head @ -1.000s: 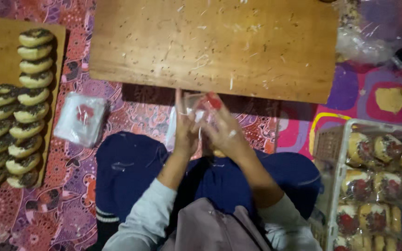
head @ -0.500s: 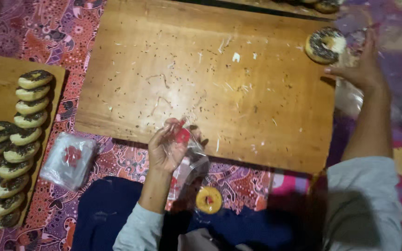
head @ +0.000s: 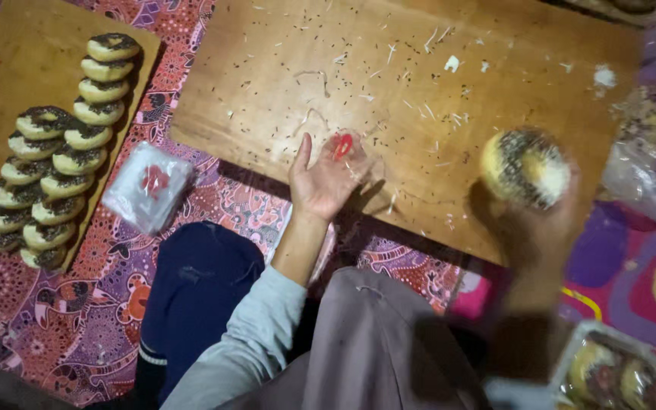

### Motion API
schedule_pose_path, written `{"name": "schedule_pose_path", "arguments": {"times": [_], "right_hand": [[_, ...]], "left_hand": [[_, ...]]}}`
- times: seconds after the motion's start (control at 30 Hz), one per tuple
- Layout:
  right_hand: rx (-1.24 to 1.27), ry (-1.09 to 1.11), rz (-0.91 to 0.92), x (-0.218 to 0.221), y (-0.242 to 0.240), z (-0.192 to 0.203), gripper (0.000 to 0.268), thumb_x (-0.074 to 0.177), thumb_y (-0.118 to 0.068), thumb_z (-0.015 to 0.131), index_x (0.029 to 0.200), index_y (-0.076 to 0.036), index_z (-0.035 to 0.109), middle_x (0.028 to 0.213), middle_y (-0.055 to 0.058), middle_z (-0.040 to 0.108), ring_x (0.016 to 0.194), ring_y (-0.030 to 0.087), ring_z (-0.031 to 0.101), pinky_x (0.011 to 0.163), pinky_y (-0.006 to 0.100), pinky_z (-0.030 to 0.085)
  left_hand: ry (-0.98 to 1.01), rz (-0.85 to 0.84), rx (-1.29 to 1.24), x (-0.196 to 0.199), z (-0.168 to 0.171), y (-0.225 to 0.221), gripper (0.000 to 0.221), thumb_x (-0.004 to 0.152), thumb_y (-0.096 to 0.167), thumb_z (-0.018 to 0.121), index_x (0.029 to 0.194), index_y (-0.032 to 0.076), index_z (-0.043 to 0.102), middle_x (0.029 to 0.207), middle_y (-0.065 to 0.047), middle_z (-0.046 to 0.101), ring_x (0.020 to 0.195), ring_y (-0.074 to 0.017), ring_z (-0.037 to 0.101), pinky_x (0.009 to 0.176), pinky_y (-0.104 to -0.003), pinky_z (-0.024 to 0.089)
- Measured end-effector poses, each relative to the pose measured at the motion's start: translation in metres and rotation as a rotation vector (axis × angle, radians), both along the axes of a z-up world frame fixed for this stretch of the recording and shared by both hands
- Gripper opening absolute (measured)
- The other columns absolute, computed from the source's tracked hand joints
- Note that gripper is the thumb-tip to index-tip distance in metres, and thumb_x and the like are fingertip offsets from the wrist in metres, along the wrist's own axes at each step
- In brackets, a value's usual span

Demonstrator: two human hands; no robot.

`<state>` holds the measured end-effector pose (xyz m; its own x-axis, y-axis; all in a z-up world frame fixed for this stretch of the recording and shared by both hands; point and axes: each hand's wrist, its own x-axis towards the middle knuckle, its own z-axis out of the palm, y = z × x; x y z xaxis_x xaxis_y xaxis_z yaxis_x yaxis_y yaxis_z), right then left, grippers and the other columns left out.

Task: The person sits on the floor and repeatedly picks up doughnuts from a wooden board, places them into clear plastic bags, and sets the packaged items into a nearby crate. The process is repeated for multiple doughnuts throughout the clip.

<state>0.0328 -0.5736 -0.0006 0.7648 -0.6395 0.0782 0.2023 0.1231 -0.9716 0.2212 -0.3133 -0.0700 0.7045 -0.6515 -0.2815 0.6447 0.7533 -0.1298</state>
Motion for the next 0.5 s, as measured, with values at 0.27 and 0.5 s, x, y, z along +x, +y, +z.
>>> {"name": "schedule_pose_path", "arguments": {"times": [0.27,0.5], "right_hand": [[-0.632,0.201,-0.082,-0.035,0.192,0.059,0.077,0.069,-0.012,0.095,0.137,0.001,0.061,0.133,0.015,0.059,0.122,0.028,0.061,0.106,0.038,0.051],[-0.592,0.218,-0.124,-0.081,0.264,0.073,0.080,0.067,-0.017,0.094,0.139,-0.006,0.062,0.137,0.012,0.059,0.127,0.029,0.061,0.111,0.039,0.051]], "left_hand": [[-0.349,0.227,-0.030,-0.093,0.037,0.011,0.042,0.104,0.042,0.059,0.126,0.005,0.061,0.136,-0.022,0.062,0.123,-0.0373,0.058,0.105,-0.061,0.047],[-0.471,0.300,0.015,-0.112,0.054,0.083,0.044,0.098,0.033,0.063,0.137,0.014,0.056,0.148,-0.014,0.055,0.137,-0.0363,0.053,0.108,-0.058,0.049]]}}
